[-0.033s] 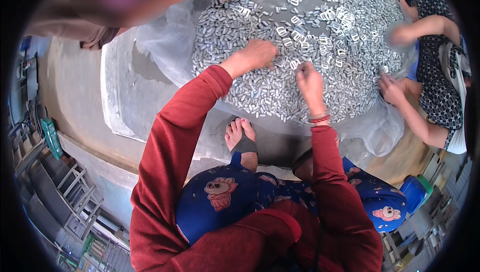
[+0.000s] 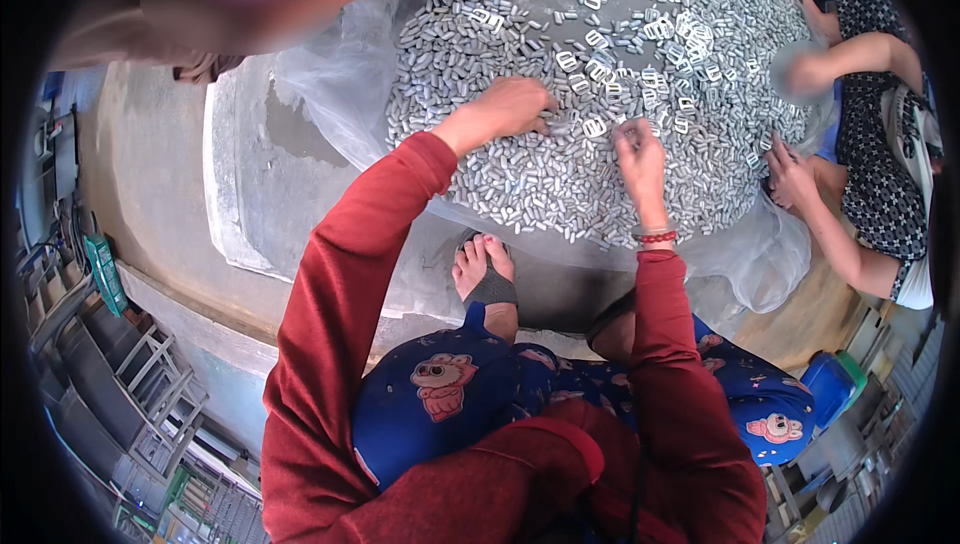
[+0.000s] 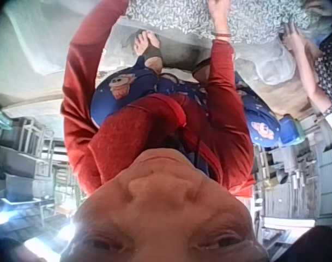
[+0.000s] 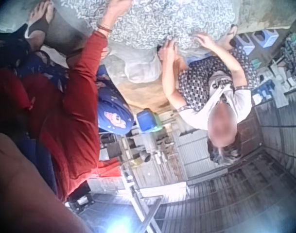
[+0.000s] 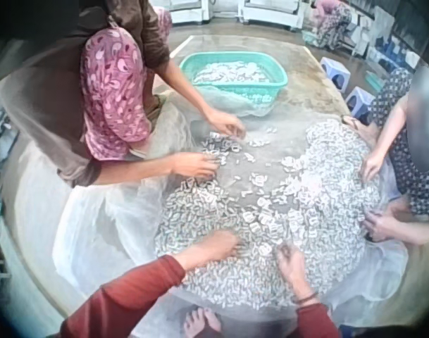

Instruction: The person sorts through a large pile of metal buckles on the floor by hand, moving them into different piles, before walking across the factory floor to a vibrating finishing machine.

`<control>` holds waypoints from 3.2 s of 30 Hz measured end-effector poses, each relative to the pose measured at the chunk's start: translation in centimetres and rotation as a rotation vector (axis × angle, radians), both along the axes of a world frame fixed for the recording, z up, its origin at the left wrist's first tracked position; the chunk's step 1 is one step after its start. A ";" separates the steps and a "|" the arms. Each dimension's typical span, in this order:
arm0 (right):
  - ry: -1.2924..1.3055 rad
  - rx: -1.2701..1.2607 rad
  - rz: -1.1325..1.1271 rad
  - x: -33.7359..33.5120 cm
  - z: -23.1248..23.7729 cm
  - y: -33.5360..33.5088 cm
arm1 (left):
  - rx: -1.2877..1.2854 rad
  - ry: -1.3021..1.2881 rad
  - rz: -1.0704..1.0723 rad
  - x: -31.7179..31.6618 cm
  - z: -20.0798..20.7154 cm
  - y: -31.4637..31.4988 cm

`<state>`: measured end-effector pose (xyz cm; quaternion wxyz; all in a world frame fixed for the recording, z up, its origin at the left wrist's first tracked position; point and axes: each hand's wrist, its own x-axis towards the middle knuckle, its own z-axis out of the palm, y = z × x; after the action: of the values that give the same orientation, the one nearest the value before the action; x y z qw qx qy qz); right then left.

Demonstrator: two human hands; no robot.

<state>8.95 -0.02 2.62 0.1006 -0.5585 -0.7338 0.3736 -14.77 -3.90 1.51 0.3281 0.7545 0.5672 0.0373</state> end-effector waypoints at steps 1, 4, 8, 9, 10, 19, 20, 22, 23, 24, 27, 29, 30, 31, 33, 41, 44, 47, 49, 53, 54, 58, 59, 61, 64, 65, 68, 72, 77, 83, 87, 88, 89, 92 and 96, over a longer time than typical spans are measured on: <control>-0.013 -0.002 -0.006 0.0 0.4 0.5 | 0.019 -0.065 0.014 -0.8 0.0 -0.5; -0.069 -0.003 0.066 -0.6 0.8 1.4 | 0.048 -0.203 0.093 -2.9 0.9 -1.6; -0.169 0.082 0.270 -3.7 -0.9 -0.4 | 0.034 -0.295 0.125 -3.4 2.5 -1.6; -0.106 0.023 0.268 -4.1 -1.0 -0.5 | 0.037 -0.328 0.125 -3.4 2.7 -1.5; -0.033 -0.041 0.277 -5.3 -0.5 -0.9 | 0.035 -0.352 0.137 -3.7 3.0 -1.7; 1.317 -0.964 -0.248 -3.5 3.9 0.8 | 0.133 0.267 0.459 -4.6 4.7 -1.8; 1.301 -0.978 -0.256 -3.0 4.4 0.9 | 0.141 0.222 0.415 -4.1 5.1 -2.1; 1.272 -1.010 -0.263 -2.3 5.8 1.2 | 0.159 0.138 0.334 -2.9 5.8 -2.1; 1.251 -1.020 -0.249 -2.3 5.8 1.3 | 0.137 0.108 0.253 -1.9 4.8 -2.3; 1.151 -0.983 -0.231 -2.5 5.7 1.4 | 0.144 0.103 0.192 -1.1 4.0 -2.7; 0.766 -0.849 -0.165 -3.5 3.6 1.9 | 0.290 0.098 0.189 -0.8 0.8 -2.9; 0.307 -0.269 0.115 -4.1 -0.7 1.3 | 0.287 0.013 0.313 -0.7 2.0 -2.0; 0.079 0.017 0.253 -5.0 -1.7 0.8 | 0.387 -0.066 0.386 -1.7 2.3 -1.6; -0.035 0.049 0.265 -6.8 -1.1 -0.3 | 0.441 -0.100 0.418 -3.8 2.8 -1.6; -0.207 0.127 0.321 -8.5 -0.4 -1.7 | 0.275 -0.453 0.585 -5.9 4.2 -1.7; -0.081 -0.155 0.381 -7.2 -0.6 0.4 | -0.246 -2.027 0.644 -5.7 6.0 -4.3; 0.085 -0.216 0.167 -4.0 0.2 2.6 | -0.220 -1.782 0.714 -4.6 6.9 -4.2; -0.029 -0.129 0.241 -1.6 -0.6 4.2 | -0.380 -1.270 0.677 -4.0 6.6 -4.1; 0.043 -0.086 0.218 -0.7 -1.3 4.4 | -0.378 -0.742 0.563 -2.3 7.7 -3.8; 0.135 -0.080 0.175 -0.8 0.9 4.4 | 0.160 -0.088 0.085 0.3 1.9 -6.8; 0.149 -0.091 0.170 -0.4 1.1 4.3 | 0.175 -0.064 0.080 0.8 1.2 -7.0; -0.152 -0.219 0.387 1.0 2.6 2.3 | 0.146 -0.049 0.180 -0.4 1.5 -6.3; -0.169 -0.130 0.353 1.7 2.3 1.2 | 0.128 -0.072 0.226 -0.7 1.8 -5.6; -0.212 0.051 0.344 1.4 1.7 -0.9 | 0.019 -0.298 0.318 -2.2 1.7 -4.1; -0.147 0.115 0.285 1.6 0.2 -1.5 | -0.492 -0.990 0.685 -2.1 2.7 -1.9; -0.081 0.088 0.232 2.2 -0.6 -1.4 | -0.495 -1.216 0.742 -1.5 3.2 -1.3; 0.207 -0.074 -0.101 2.5 -0.6 -1.0 | -0.532 -1.341 0.736 -0.4 2.7 0.6; 0.782 -0.658 -0.440 3.4 2.2 1.6 | 0.287 -0.425 0.320 1.5 -1.1 3.0; 1.064 -0.809 -0.610 3.0 3.7 4.6 | 0.086 -0.028 0.184 3.1 -2.1 3.1; 0.268 -0.282 -0.042 -1.6 -0.7 9.2 | -0.422 -0.919 0.663 -2.3 3.1 -0.2; -0.081 0.123 0.154 -3.3 -3.9 7.4 | -0.665 -1.728 0.589 -3.9 3.1 -2.0; -0.093 0.096 0.153 -4.0 -3.2 5.6 | -0.689 -1.791 0.559 -3.9 3.0 -2.4; -0.121 0.073 0.168 -4.4 -2.0 4.2 | -0.692 -1.768 0.569 -3.5 3.2 -2.4; -0.172 0.064 0.268 -3.2 -1.6 0.2 | -0.705 -1.710 0.561 -2.1 3.7 -1.5; 0.012 0.075 0.181 -0.5 -1.6 -1.1 | -0.557 -1.233 0.451 -1.0 3.0 0.7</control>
<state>8.41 -1.10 1.00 0.0915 -0.4837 -0.7940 0.3566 -15.72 -3.16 4.50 0.7540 0.3484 0.4092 0.3778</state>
